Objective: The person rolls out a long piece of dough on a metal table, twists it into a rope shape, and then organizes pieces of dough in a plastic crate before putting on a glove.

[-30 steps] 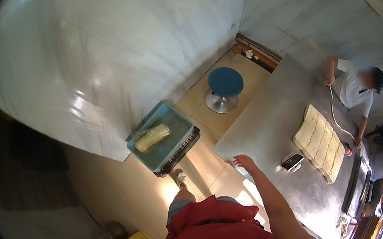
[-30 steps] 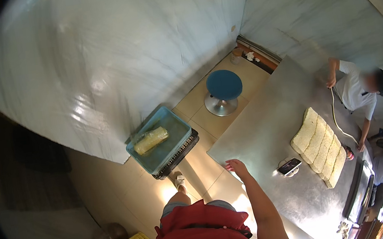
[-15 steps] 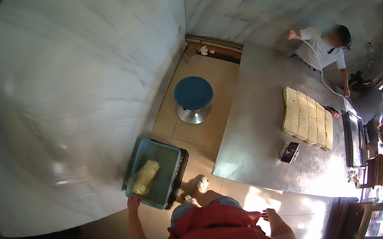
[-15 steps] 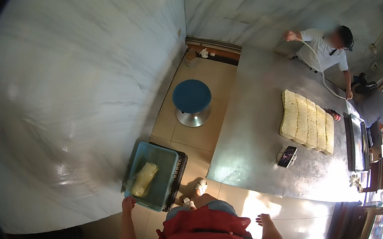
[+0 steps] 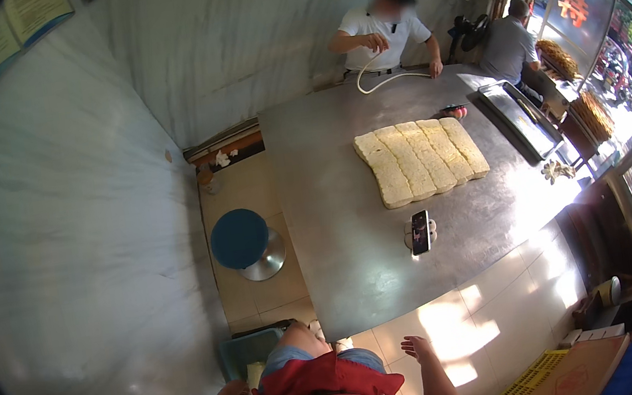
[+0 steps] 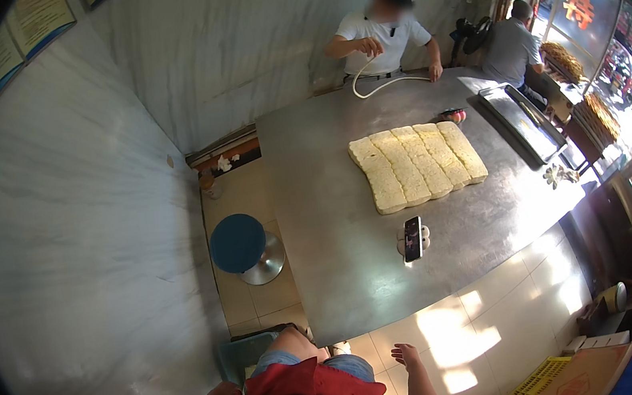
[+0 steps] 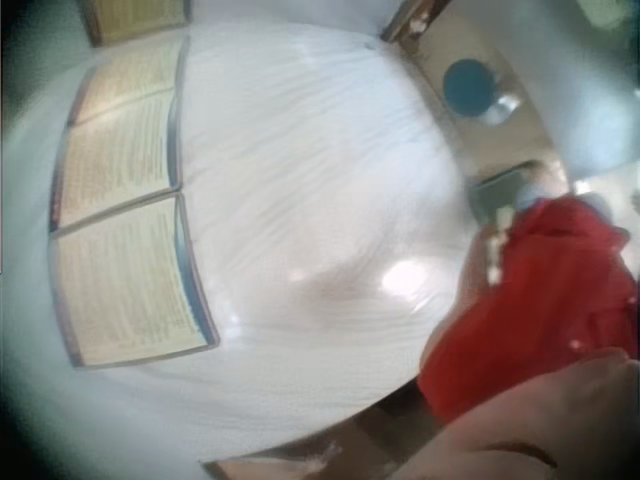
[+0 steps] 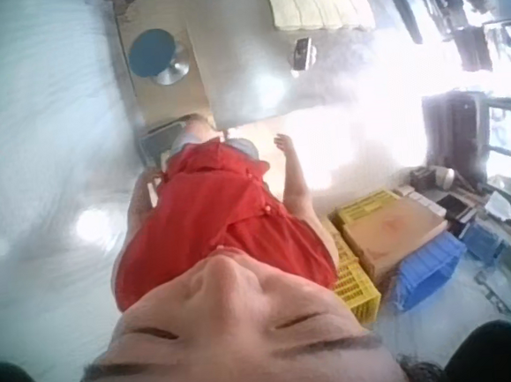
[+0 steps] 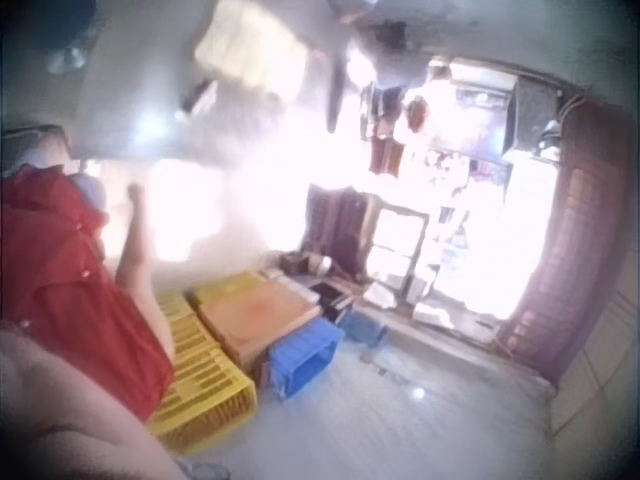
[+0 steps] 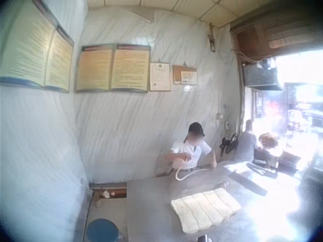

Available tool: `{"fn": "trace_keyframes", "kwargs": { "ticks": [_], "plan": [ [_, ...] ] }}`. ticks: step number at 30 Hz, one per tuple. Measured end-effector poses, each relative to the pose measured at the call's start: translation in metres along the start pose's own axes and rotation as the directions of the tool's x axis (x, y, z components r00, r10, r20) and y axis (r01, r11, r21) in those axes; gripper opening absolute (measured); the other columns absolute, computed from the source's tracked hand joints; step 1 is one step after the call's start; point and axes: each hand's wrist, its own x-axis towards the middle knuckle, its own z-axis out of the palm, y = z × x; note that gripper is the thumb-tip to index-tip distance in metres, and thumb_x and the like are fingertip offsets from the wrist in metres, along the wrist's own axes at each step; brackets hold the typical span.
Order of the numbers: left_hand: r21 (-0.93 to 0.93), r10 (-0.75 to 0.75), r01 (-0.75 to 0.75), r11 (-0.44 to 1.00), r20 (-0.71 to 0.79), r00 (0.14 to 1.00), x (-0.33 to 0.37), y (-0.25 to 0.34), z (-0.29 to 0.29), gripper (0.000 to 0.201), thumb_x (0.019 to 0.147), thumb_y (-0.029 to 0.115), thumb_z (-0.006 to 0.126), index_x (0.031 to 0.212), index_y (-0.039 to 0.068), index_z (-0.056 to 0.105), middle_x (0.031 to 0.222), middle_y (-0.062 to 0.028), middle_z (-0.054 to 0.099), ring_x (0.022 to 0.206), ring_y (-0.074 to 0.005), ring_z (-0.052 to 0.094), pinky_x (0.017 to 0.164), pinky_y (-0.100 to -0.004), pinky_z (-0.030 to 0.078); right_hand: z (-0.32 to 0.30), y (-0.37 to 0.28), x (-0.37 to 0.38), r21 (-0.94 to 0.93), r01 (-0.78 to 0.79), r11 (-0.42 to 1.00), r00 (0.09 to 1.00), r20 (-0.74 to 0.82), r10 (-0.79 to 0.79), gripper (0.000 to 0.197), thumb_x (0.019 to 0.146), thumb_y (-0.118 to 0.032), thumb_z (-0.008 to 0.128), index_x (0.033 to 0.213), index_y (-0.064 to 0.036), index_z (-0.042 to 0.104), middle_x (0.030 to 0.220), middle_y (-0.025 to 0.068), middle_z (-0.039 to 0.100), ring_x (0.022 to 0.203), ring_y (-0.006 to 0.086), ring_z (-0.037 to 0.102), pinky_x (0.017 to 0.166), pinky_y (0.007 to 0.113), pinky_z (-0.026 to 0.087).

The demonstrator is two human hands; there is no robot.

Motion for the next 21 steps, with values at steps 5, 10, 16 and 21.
{"fn": "trace_keyframes", "kwargs": {
  "ticks": [5,10,16,21],
  "plan": [
    [0.206,0.336,-0.309,0.928,-0.112,0.935,0.051,0.105,-0.104,0.019,0.084,0.021,0.060,0.095,0.008,0.068,0.093,-0.0124,0.070,0.085,-0.0238,0.068,0.073,-0.0377,0.052,-0.033,0.078,0.000,0.464,-0.045,0.885,0.947,-0.262,0.185,0.033,0.094,-0.019,0.043,0.118,-0.0034,0.059,0.095,0.0135,0.069,0.082,0.0242,0.066,0.070,0.038,0.053],
    [0.419,0.713,-0.590,0.691,-0.254,0.654,0.089,0.247,-0.121,0.039,0.081,0.020,0.062,0.117,0.006,0.060,0.107,-0.0169,0.066,0.101,-0.0293,0.064,0.087,-0.0387,0.051,-0.011,0.067,0.002,0.456,-0.008,0.890,0.847,-0.469,0.249,0.030,0.092,-0.018,0.046,0.113,-0.0026,0.061,0.082,0.0106,0.068,0.072,0.0212,0.065,0.059,0.037,0.050],
    [0.669,0.706,-0.489,0.560,-0.076,0.704,0.140,0.380,-0.161,0.052,0.081,0.021,0.063,0.129,0.005,0.052,0.131,-0.0199,0.053,0.122,-0.0365,0.050,0.102,-0.0433,0.043,0.133,-0.029,0.043,-0.200,0.175,0.964,0.638,-0.723,-0.266,0.035,0.084,-0.021,0.055,0.108,0.0024,0.066,0.090,0.0168,0.070,0.090,0.0302,0.067,0.082,0.038,0.052],
    [0.674,0.697,-0.542,0.503,0.055,0.715,0.157,0.471,-0.197,0.053,0.084,0.024,0.062,0.132,0.005,0.050,0.133,-0.0209,0.050,0.125,-0.0375,0.047,0.105,-0.0427,0.041,0.264,-0.069,0.036,-0.369,-0.059,0.927,0.568,-0.776,-0.273,0.047,0.076,-0.020,0.060,0.118,0.0002,0.062,0.121,0.0216,0.060,0.119,0.0358,0.054,0.104,0.042,0.042]
  ]
}}
